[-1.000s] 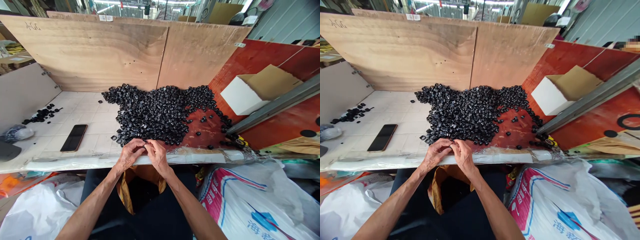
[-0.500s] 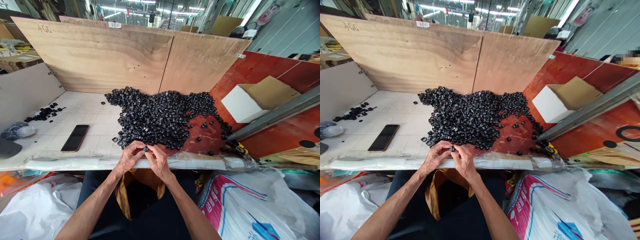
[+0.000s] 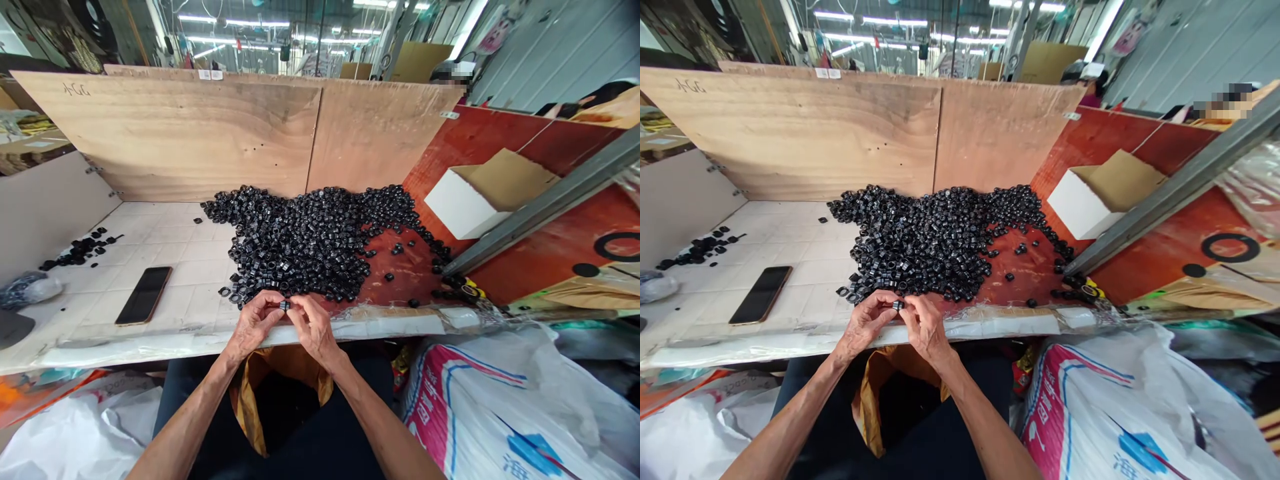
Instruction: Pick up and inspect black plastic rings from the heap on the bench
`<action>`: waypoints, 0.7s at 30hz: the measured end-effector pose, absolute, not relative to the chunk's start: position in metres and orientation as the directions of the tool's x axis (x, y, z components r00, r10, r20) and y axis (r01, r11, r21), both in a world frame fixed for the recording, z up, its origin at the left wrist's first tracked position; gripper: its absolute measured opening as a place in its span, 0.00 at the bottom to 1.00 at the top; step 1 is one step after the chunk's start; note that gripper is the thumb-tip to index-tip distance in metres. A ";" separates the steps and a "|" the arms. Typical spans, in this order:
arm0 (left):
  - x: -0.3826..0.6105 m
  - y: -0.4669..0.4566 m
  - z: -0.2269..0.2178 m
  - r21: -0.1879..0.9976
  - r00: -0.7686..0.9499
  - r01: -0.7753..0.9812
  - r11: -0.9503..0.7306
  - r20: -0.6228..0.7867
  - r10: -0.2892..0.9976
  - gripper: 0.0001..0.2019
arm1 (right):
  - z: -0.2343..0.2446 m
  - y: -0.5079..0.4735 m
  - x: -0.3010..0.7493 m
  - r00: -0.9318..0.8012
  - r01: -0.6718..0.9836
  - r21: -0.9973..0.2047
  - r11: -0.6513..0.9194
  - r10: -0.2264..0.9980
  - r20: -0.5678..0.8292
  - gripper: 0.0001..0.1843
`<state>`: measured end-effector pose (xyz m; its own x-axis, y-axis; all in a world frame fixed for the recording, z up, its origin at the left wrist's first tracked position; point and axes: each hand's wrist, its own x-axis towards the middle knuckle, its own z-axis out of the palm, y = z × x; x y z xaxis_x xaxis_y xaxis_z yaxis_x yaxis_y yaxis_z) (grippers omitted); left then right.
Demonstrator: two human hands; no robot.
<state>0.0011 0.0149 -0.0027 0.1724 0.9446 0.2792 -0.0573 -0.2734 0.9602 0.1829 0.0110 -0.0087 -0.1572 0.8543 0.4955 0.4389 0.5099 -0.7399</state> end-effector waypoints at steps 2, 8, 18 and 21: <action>0.001 0.014 0.001 0.969 0.184 -0.066 -0.237 0.246 0.952 0.11 | -0.006 0.009 0.183 -0.148 0.452 -0.729 0.515 0.849 0.508 0.11; 0.004 -0.003 0.004 0.979 0.166 -0.095 -0.180 0.194 0.967 0.10 | 0.003 -0.005 0.186 -0.232 0.338 -0.754 0.563 0.827 0.513 0.09; 0.013 -0.032 0.006 0.991 0.117 -0.064 -0.121 0.128 0.985 0.12 | 0.015 -0.029 0.185 -0.158 0.263 -0.917 0.301 0.951 0.266 0.10; 0.015 -0.038 0.004 0.993 0.142 -0.090 -0.081 0.093 0.985 0.13 | 0.014 -0.034 0.185 -0.131 0.232 -0.939 0.255 0.964 0.229 0.08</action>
<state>0.0154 -0.0381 0.0043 0.1420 0.9855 0.0930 -0.0904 -0.0806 0.9926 0.1854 -0.0340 0.0137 -0.1311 0.9645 0.2295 0.2317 0.2549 -0.9388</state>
